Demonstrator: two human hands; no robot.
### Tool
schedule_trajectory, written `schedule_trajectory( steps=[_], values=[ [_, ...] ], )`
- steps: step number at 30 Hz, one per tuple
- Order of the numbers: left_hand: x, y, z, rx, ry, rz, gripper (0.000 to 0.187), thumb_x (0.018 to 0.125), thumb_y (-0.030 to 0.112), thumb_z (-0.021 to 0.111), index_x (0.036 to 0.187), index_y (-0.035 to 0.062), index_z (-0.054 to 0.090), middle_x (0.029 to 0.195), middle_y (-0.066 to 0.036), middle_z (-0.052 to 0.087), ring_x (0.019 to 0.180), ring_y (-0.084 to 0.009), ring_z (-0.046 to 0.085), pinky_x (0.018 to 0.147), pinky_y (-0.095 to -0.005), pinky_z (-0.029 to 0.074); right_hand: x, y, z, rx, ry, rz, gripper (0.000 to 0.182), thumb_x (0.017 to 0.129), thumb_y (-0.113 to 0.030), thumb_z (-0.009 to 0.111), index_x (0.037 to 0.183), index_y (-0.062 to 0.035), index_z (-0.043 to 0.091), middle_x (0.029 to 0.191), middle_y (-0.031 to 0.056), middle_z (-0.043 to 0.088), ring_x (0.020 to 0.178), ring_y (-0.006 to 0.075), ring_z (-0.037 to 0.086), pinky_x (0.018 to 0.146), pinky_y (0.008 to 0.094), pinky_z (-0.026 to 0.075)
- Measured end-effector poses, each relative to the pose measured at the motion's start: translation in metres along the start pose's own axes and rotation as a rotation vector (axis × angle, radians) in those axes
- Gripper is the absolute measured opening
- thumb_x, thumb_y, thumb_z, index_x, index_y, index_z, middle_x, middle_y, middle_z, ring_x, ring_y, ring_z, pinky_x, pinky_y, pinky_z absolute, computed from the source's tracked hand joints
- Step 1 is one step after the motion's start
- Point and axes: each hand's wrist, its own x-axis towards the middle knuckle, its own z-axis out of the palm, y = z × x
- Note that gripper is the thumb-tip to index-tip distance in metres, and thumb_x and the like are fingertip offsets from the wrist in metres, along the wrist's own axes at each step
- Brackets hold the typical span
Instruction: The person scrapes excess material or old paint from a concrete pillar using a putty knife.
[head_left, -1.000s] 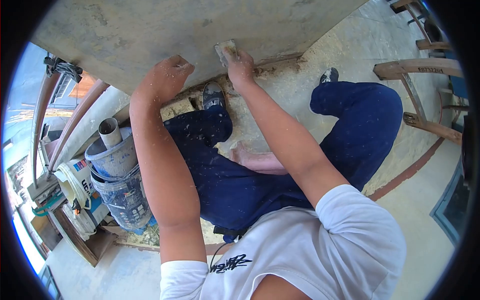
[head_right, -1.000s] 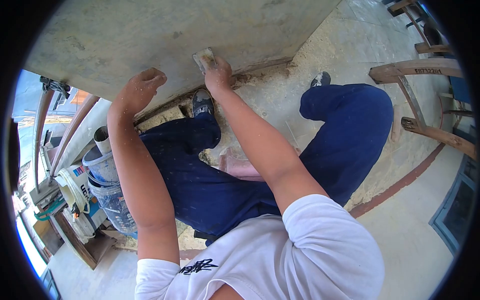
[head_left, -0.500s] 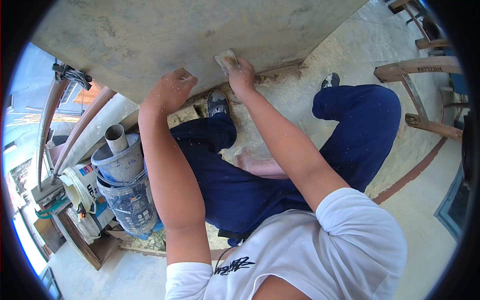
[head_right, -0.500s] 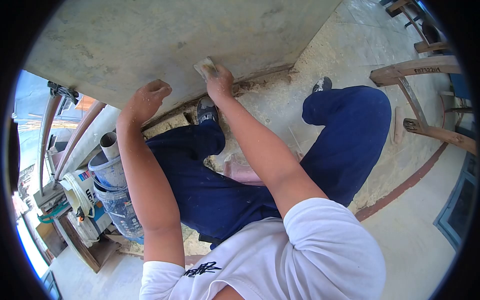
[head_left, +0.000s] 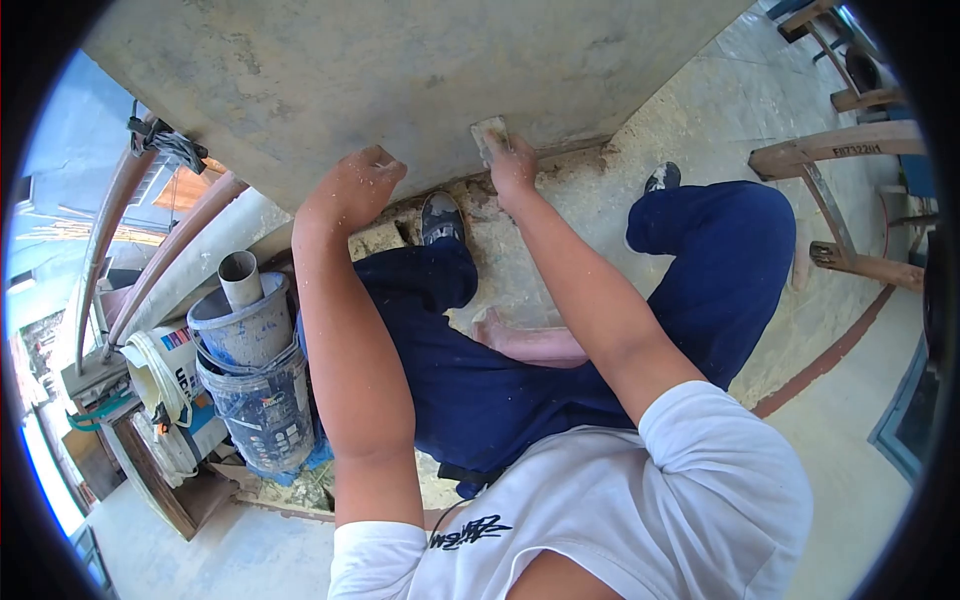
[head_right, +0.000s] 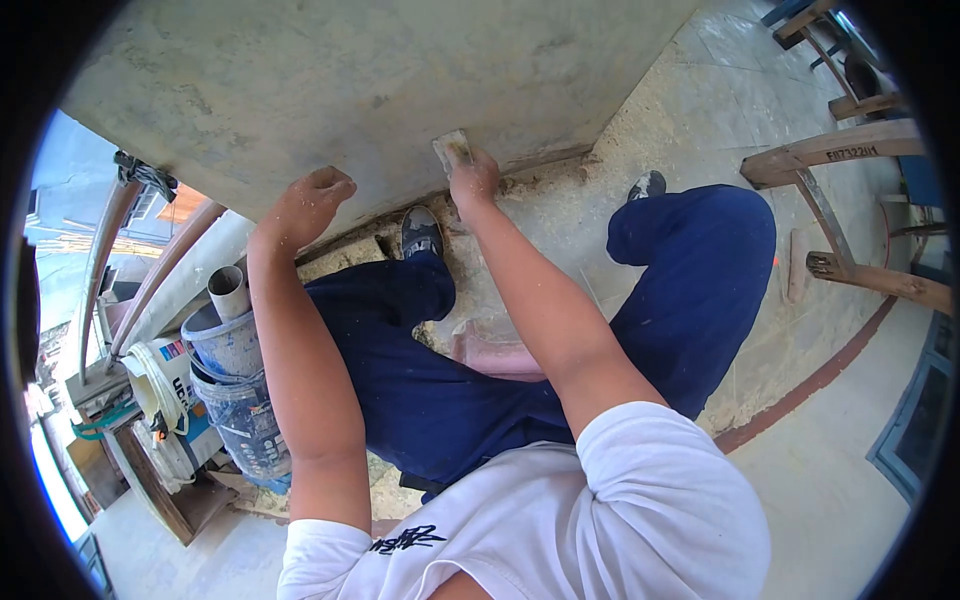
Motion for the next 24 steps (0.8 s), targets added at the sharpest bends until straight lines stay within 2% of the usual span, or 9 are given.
schedule_trajectory(
  steps=[2, 4, 7, 10, 14, 16, 20, 22, 24],
  values=[
    [0.004, -0.003, -0.002, 0.000, 0.006, -0.004, 0.042, 0.085, 0.035, 0.050, 0.113, 0.0064, 0.063, 0.115, -0.017, 0.062, 0.109, -0.0348, 0.056, 0.093, -0.0395, 0.043, 0.005, 0.001, 0.005, -0.051, 0.023, 0.015, 0.022, 0.088, -0.021, 0.065, 0.086, 0.0006, 0.063, 0.076, 0.0059, 0.063, 0.063, 0.0133, 0.056, 0.059, 0.0277, 0.044],
    [0.002, -0.002, -0.004, 0.031, -0.077, 0.162, 0.042, 0.085, 0.036, 0.050, 0.112, 0.0059, 0.063, 0.115, -0.019, 0.062, 0.109, -0.0349, 0.056, 0.093, -0.0397, 0.042, -0.020, -0.040, 0.017, 0.258, -0.076, -0.050, 0.022, 0.087, -0.021, 0.066, 0.087, 0.0008, 0.063, 0.076, 0.0063, 0.064, 0.062, 0.0129, 0.056, 0.057, 0.0275, 0.044],
    [-0.003, 0.006, -0.005, 0.093, -0.097, 0.155, 0.036, 0.088, 0.030, 0.047, 0.113, 0.0086, 0.063, 0.118, -0.017, 0.060, 0.109, -0.0337, 0.056, 0.093, -0.0394, 0.044, -0.027, -0.053, 0.035, 0.378, -0.090, -0.139, 0.022, 0.087, -0.020, 0.066, 0.086, 0.0013, 0.063, 0.077, 0.0064, 0.064, 0.062, 0.0123, 0.056, 0.056, 0.0272, 0.044],
    [0.004, -0.005, 0.005, 0.046, -0.020, 0.033, 0.035, 0.088, 0.027, 0.046, 0.113, 0.0088, 0.063, 0.117, -0.017, 0.060, 0.108, -0.0337, 0.056, 0.093, -0.0397, 0.044, -0.012, -0.018, 0.024, 0.094, -0.053, -0.093, 0.022, 0.087, -0.020, 0.066, 0.087, 0.0015, 0.063, 0.078, 0.0064, 0.064, 0.063, 0.0117, 0.056, 0.056, 0.0266, 0.044],
    [-0.002, -0.003, -0.003, 0.027, -0.009, -0.014, 0.038, 0.087, 0.030, 0.048, 0.113, 0.0067, 0.062, 0.116, -0.018, 0.060, 0.109, -0.0343, 0.056, 0.094, -0.0396, 0.043, -0.004, -0.001, 0.022, 0.014, 0.002, 0.002, 0.022, 0.087, -0.020, 0.066, 0.088, 0.0021, 0.063, 0.078, 0.0063, 0.063, 0.064, 0.0116, 0.057, 0.057, 0.0265, 0.045],
    [-0.003, -0.005, -0.010, -0.014, -0.067, 0.099, 0.046, 0.084, 0.036, 0.050, 0.114, 0.0037, 0.062, 0.115, -0.020, 0.061, 0.109, -0.0355, 0.056, 0.095, -0.0394, 0.041, -0.030, -0.051, 0.036, 0.247, -0.082, -0.022, 0.021, 0.087, -0.019, 0.066, 0.089, 0.0018, 0.063, 0.076, 0.0059, 0.063, 0.063, 0.0118, 0.057, 0.056, 0.0266, 0.045],
    [0.016, -0.031, 0.004, -0.069, -0.084, -0.026, 0.046, 0.084, 0.036, 0.050, 0.115, 0.0047, 0.062, 0.118, -0.017, 0.061, 0.110, -0.0349, 0.056, 0.096, -0.0388, 0.041, -0.041, -0.082, 0.056, 0.258, -0.112, -0.223, 0.022, 0.086, -0.019, 0.066, 0.088, 0.0022, 0.063, 0.075, 0.0061, 0.063, 0.062, 0.0120, 0.057, 0.055, 0.0273, 0.045],
    [0.016, -0.039, 0.005, -0.007, -0.012, 0.013, 0.036, 0.088, 0.027, 0.047, 0.110, 0.0030, 0.062, 0.114, -0.010, 0.061, 0.079, -0.0234, 0.062, 0.077, -0.0328, 0.048, -0.032, -0.066, 0.055, 0.154, -0.066, -0.199, 0.023, 0.086, -0.020, 0.066, 0.088, 0.0021, 0.063, 0.075, 0.0066, 0.063, 0.061, 0.0126, 0.057, 0.056, 0.0274, 0.046],
    [0.018, -0.053, 0.002, 0.099, -0.004, 0.171, 0.036, 0.088, 0.027, 0.047, 0.111, 0.0026, 0.062, 0.115, -0.010, 0.061, 0.078, -0.0233, 0.063, 0.077, -0.0329, 0.049, -0.021, -0.019, 0.041, 0.005, -0.023, -0.106, 0.024, 0.086, -0.022, 0.066, 0.088, 0.0017, 0.063, 0.074, 0.0075, 0.063, 0.061, 0.0134, 0.057, 0.058, 0.0278, 0.046]
  ],
)
